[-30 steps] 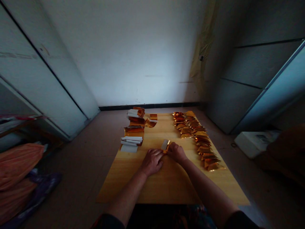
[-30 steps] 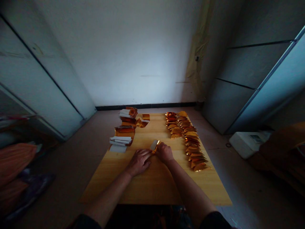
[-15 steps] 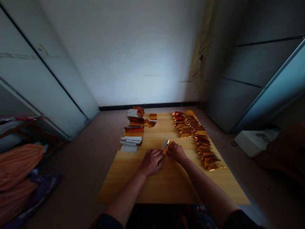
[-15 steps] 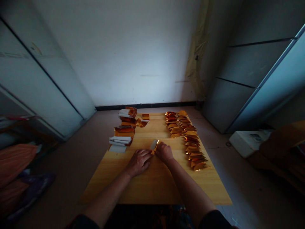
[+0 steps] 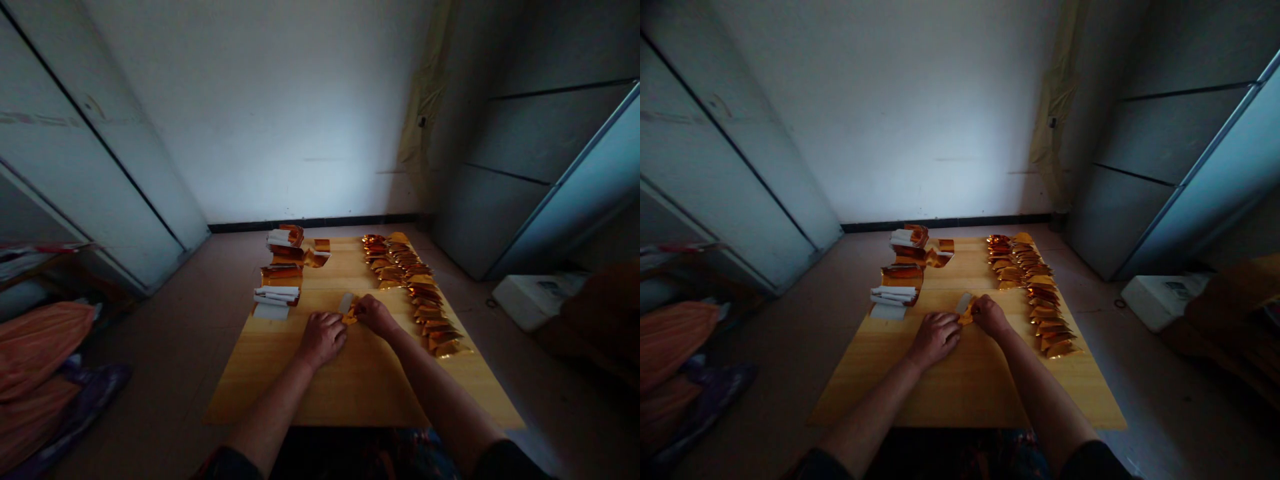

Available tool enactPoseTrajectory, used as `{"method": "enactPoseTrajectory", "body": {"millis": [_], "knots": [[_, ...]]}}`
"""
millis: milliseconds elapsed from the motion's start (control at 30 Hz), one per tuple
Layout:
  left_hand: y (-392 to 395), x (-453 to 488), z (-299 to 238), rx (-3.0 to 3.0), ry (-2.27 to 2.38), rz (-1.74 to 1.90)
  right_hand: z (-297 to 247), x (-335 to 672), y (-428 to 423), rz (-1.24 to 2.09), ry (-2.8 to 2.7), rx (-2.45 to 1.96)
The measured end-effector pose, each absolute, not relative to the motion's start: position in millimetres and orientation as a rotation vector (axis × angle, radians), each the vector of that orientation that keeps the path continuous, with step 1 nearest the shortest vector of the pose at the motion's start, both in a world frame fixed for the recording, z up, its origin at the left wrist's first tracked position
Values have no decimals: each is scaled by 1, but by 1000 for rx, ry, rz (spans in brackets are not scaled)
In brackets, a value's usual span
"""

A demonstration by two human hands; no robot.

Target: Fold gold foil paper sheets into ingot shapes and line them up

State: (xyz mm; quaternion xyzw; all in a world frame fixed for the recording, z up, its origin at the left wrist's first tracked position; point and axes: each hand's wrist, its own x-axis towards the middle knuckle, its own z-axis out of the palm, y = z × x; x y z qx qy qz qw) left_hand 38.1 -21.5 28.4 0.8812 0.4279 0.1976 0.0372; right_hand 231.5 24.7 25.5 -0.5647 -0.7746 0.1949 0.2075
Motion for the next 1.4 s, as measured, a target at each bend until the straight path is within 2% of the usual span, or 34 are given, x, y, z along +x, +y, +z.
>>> {"method": "enactPoseTrajectory", "body": {"millis": [133, 300, 500, 700, 933, 1100, 1400], "knots": [[-16, 52, 28, 2686, 1532, 625, 38, 232, 17, 336, -2352, -1523], [-9, 56, 28, 2669, 1719, 599, 56, 219, -10, 125, -2458, -1783], [-4, 51, 30, 2589, 1820, 550, 57, 211, -28, 232, -2550, -1677], [-3, 52, 31, 2579, 1839, 512, 49, 223, -24, 256, -2496, -1581], [0, 53, 23, 2637, 1709, 544, 31, 219, -30, -139, -2624, -1398], [-3, 51, 25, 2673, 1639, 477, 28, 215, -34, -261, -2666, -1315], [-24, 52, 39, 2670, 1631, 464, 25, 221, -30, -213, -2642, -1327]]}}
